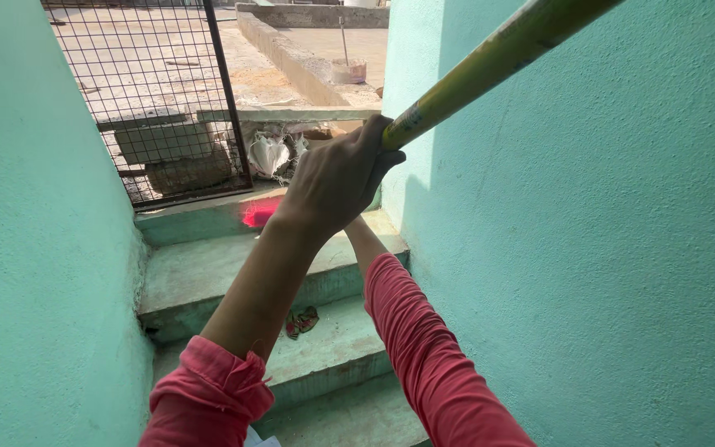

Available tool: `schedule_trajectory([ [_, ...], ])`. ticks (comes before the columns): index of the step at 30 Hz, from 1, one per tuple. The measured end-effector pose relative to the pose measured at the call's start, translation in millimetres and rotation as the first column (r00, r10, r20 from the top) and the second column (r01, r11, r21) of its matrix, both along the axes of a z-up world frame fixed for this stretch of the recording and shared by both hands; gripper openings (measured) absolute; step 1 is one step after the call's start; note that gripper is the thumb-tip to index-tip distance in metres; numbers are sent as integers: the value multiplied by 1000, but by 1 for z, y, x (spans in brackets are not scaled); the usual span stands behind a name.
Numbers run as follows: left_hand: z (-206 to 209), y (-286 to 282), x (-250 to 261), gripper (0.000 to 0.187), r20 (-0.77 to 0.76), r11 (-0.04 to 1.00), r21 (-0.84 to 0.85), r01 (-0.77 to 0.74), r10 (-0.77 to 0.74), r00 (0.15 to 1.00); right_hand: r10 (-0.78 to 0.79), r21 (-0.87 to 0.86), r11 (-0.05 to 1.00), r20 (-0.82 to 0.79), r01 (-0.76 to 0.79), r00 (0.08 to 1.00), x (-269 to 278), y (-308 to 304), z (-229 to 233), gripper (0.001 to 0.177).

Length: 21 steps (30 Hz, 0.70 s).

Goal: The person sweeps debris down a flight of concrete stairs using a pink-headed broom.

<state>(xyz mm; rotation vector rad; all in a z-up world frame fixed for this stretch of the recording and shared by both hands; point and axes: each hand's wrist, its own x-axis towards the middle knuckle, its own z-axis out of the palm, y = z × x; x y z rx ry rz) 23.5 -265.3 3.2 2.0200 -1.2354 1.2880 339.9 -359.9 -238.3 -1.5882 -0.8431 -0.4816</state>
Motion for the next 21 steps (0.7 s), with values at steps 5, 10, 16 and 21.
schedule_trajectory([
  [5, -7, -2, 28, 30, -171, 996, 26, -90, 93, 981, -155, -65, 985, 67, 159, 986, -7, -18, 4, 39],
  [10, 54, -12, 15, 31, 227, 974, -190, 126, -81, 970, -464, -126, 870, 119, 477, 878, -54, -17, 48, 32],
  [16, 83, -33, -30, 27, 378, 967, -156, 202, -130, 917, -494, 203, 868, 268, 452, 827, -43, -19, 35, 41],
  [21, 26, -28, 0, 33, 151, 995, 15, 94, -95, 984, 94, 263, 962, -68, -73, 993, 8, -55, -16, 62],
])
